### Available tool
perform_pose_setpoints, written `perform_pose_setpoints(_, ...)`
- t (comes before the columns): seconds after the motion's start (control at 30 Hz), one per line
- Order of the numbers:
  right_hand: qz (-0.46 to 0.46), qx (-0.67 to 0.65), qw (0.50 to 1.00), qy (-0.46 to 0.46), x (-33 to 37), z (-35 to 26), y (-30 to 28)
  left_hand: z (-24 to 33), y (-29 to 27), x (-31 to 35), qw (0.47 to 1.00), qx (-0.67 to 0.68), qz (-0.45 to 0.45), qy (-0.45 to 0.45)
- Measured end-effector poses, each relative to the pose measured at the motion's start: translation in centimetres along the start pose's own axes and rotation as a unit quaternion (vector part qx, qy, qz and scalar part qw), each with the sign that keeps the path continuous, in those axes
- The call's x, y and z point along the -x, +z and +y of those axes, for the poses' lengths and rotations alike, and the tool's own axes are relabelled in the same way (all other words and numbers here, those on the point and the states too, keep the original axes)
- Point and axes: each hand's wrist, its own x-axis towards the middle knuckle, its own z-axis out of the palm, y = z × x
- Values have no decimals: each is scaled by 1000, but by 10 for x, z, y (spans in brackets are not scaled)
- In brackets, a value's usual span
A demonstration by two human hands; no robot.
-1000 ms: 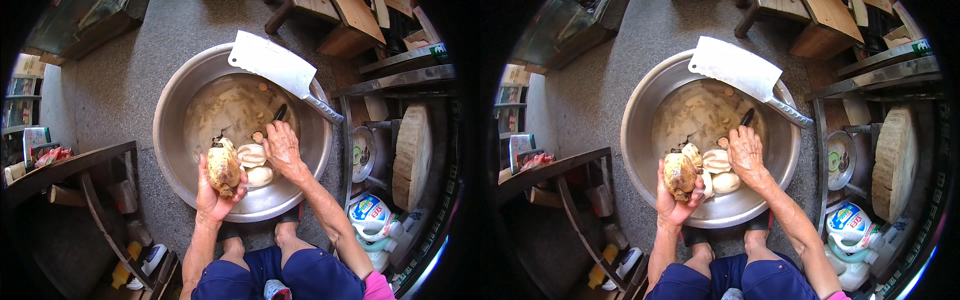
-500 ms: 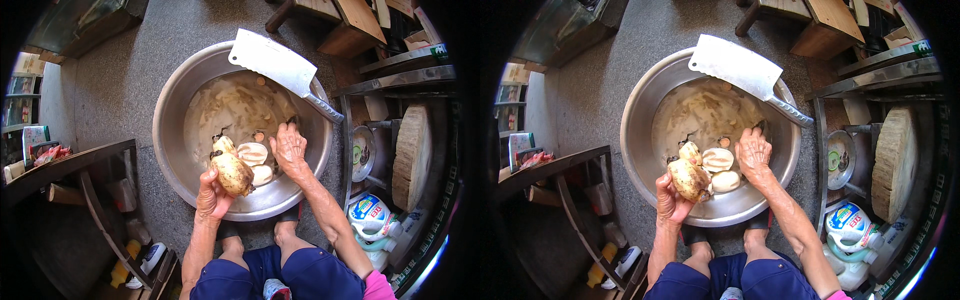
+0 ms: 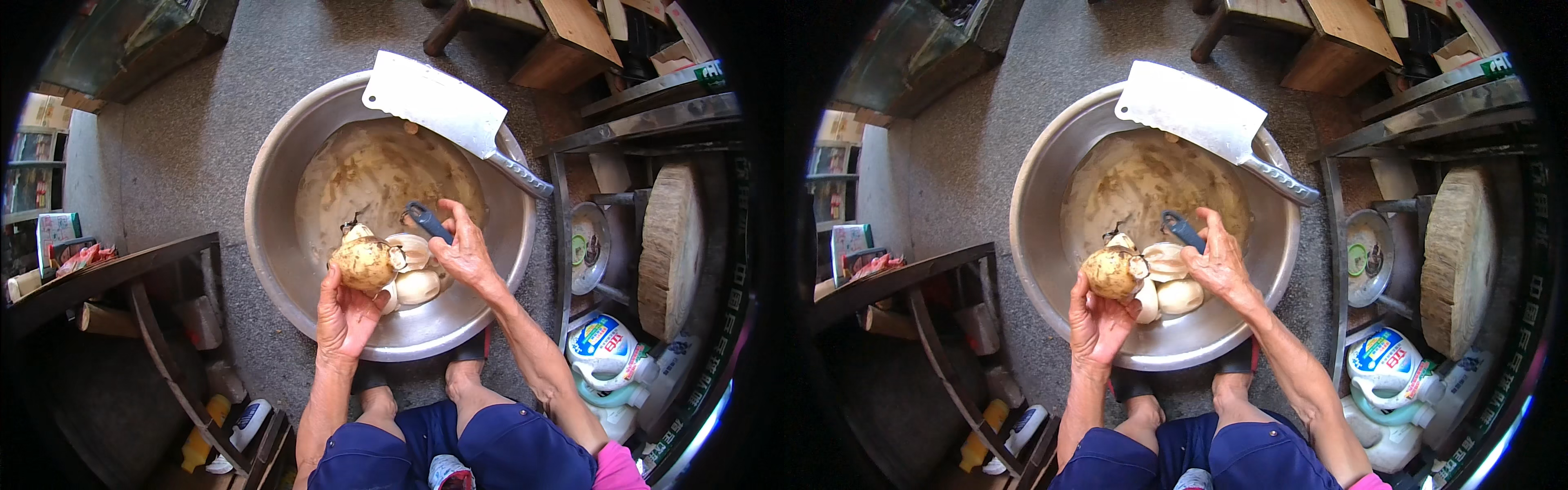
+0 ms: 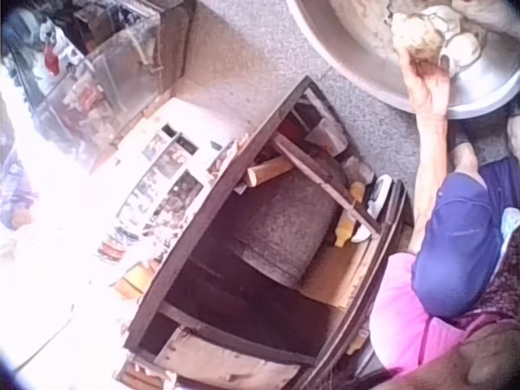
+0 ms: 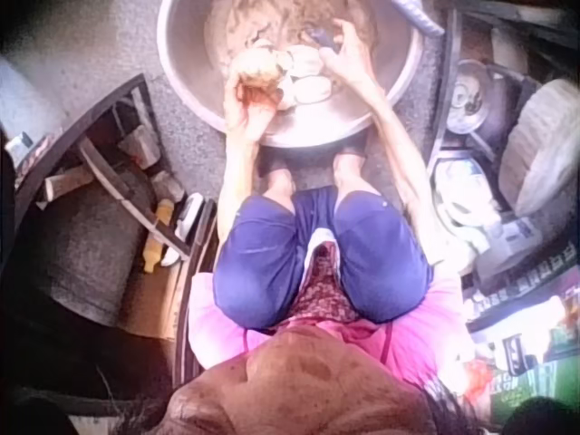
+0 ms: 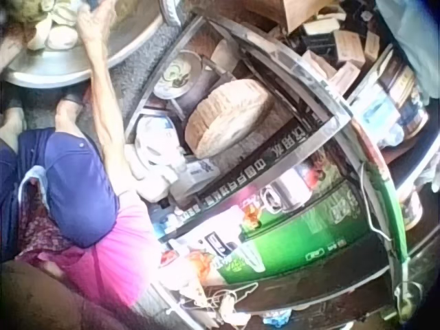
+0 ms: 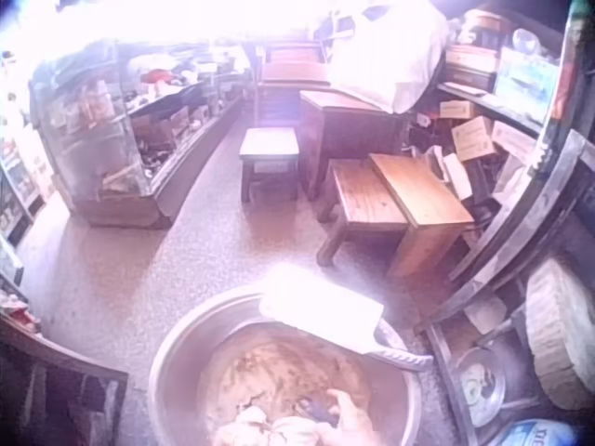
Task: The person sits on the floor and peels several root vegetables over a metal basin. They use a peeler to remove the skin and a cleaver to cut off the ends, placing the peeled pieces into the basin.
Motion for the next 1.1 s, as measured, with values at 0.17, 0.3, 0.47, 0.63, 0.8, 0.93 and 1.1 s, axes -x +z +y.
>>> perform_pose_setpoints(0.17,-160,-362,909,134,17,-46,-9,-2,5,7,995,-98,-7,-15)
perform_pose_setpoints(0.3,-168,-334,920,112,13,-54,-9,5,18,11,966,-233,-87,-77)
perform_pose_setpoints(0.47,-182,-260,945,83,13,-71,-12,-6,2,8,970,-179,-81,-144)
perform_pose_setpoints(0.63,40,-114,984,-128,21,-57,-17,-1,-2,5,988,26,-51,-143)
perform_pose_setpoints(0.8,75,128,982,-118,30,-63,-35,11,-8,6,976,79,-117,-167)
perform_pose_setpoints(0.93,-8,-139,990,2,34,-45,-26,1,25,16,997,-33,-42,-48)
perform_pose_setpoints(1.1,-111,-150,982,4,39,-47,-31,0,3,13,993,16,-109,-32)
